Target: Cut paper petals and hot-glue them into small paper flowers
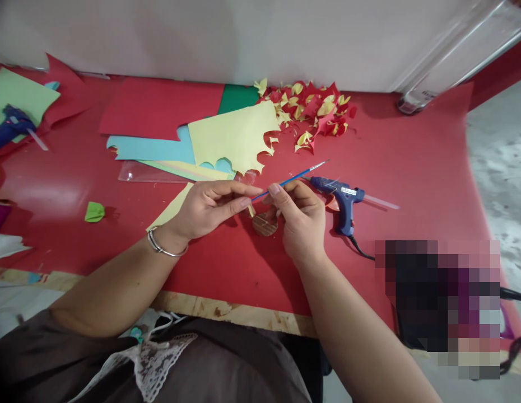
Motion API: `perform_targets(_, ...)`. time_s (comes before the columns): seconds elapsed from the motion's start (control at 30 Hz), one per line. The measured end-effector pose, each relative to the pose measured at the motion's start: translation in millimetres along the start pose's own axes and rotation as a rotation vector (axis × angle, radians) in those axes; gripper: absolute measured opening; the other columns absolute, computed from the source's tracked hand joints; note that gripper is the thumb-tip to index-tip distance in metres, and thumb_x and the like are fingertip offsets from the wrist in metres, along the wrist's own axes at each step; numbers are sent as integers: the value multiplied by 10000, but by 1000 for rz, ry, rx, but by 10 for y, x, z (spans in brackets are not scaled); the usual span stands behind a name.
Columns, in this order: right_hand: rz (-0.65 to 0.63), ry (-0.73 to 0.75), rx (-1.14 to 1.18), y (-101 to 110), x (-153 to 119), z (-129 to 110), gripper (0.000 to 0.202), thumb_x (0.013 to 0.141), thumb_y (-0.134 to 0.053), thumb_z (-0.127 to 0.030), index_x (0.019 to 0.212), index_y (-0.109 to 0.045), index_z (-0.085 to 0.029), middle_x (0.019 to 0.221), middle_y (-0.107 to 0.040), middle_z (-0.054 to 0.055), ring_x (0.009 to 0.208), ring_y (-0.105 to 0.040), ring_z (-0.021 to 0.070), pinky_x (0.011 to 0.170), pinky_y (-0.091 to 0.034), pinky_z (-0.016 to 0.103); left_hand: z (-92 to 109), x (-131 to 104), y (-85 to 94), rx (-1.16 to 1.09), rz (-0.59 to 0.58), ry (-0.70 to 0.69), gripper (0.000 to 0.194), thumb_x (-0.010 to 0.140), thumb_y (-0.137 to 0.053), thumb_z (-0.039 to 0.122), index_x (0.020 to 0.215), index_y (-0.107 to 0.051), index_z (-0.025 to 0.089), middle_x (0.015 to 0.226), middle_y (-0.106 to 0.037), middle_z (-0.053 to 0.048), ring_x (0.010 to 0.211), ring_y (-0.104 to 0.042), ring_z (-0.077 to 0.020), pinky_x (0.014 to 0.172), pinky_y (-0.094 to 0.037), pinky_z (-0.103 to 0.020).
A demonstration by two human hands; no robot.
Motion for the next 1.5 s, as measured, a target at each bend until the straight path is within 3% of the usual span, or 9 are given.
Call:
perform_targets(0.17, -11, 11, -20, 11, 5, 29, 353, 837, -897, -515, 747, -711, -229, 693, -731, -14, 494, -558, 100, 476, -485, 245, -14, 18, 42, 74, -18, 13, 271, 960, -792, 420, 1160, -867, 254, 859, -824, -55, 699, -688, -156, 656, -544, -272)
perform_targets(0.33, -22, 32, -84, 64, 24, 59, 428, 858, -886, -512, 656, -660, -209, 628, -679, -12, 474, -552, 100, 449, -450, 244, -86, 49, 71, 57, -20, 51, 262, 907, -850, 432, 1085, -883, 242, 901, -841, -70, 800, -753, -190, 767, -596, -310)
perform_targets(0.5, -50, 39, -171, 68, 27, 14, 415, 865, -874, -508, 644, -710, -198, 605, -667, 1, 471, -555, 103, 454, -455, 246, -115, 66, 83, -36, 16, 123, 236, 848, -905, 411, 986, -876, 222, 860, -826, -63, 714, -728, -159, 692, -582, -290)
perform_targets(0.67, -68, 45, -189, 44, 25, -36, 379, 856, -867, -477, 644, -725, -197, 594, -664, -2, 457, -553, 102, 438, -455, 240, -95, 80, 83, -124, 28, 156, 266, 765, -971, 386, 913, -857, 198, 864, -819, -54, 764, -728, -141, 753, -593, -273)
perform_targets(0.77, -71, 59, -216, 40, 29, -52, 375, 863, -855, -471, 641, -721, -200, 590, -662, -3, 459, -548, 102, 438, -462, 241, -58, 75, 87, -118, 33, 172, 315, 757, -972, 415, 948, -856, 193, 868, -819, -60, 782, -739, -157, 740, -598, -276)
perform_targets(0.97, -83, 86, -229, 41, 37, -77, 429, 864, -857, -533, 632, -710, -202, 592, -661, -1, 451, -547, 103, 432, -466, 247, -13, 67, 106, -84, 33, 152, 293, 911, -837, 453, 1066, -859, 205, 878, -809, -73, 775, -737, -157, 654, -565, -240)
perform_targets(1.23, -96, 101, -256, 55, 40, -55, 418, 875, -835, -537, 670, -704, -198, 616, -670, 0, 461, -561, 103, 451, -470, 245, -112, 100, 143, -81, -1, 90, 342, 849, -910, 368, 1124, -825, 183, 772, -726, -13, 660, -632, -94, 622, -514, -208)
perform_targets(1.5, -123, 68, -243, 65, 28, -10, 359, 911, -801, -459, 682, -704, -200, 596, -643, -8, 484, -562, 105, 481, -473, 246, -116, 114, 141, -57, 28, 105, 298, 776, -954, 351, 916, -769, 163, 797, -736, -23, 694, -648, -103, 611, -504, -216)
Point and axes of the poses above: each hand's wrist, its own x-axis towards the middle knuckle, its own y-axis out of the back of the hand, z = x × y, the point moved 1 cm from there along x, towards the middle knuckle
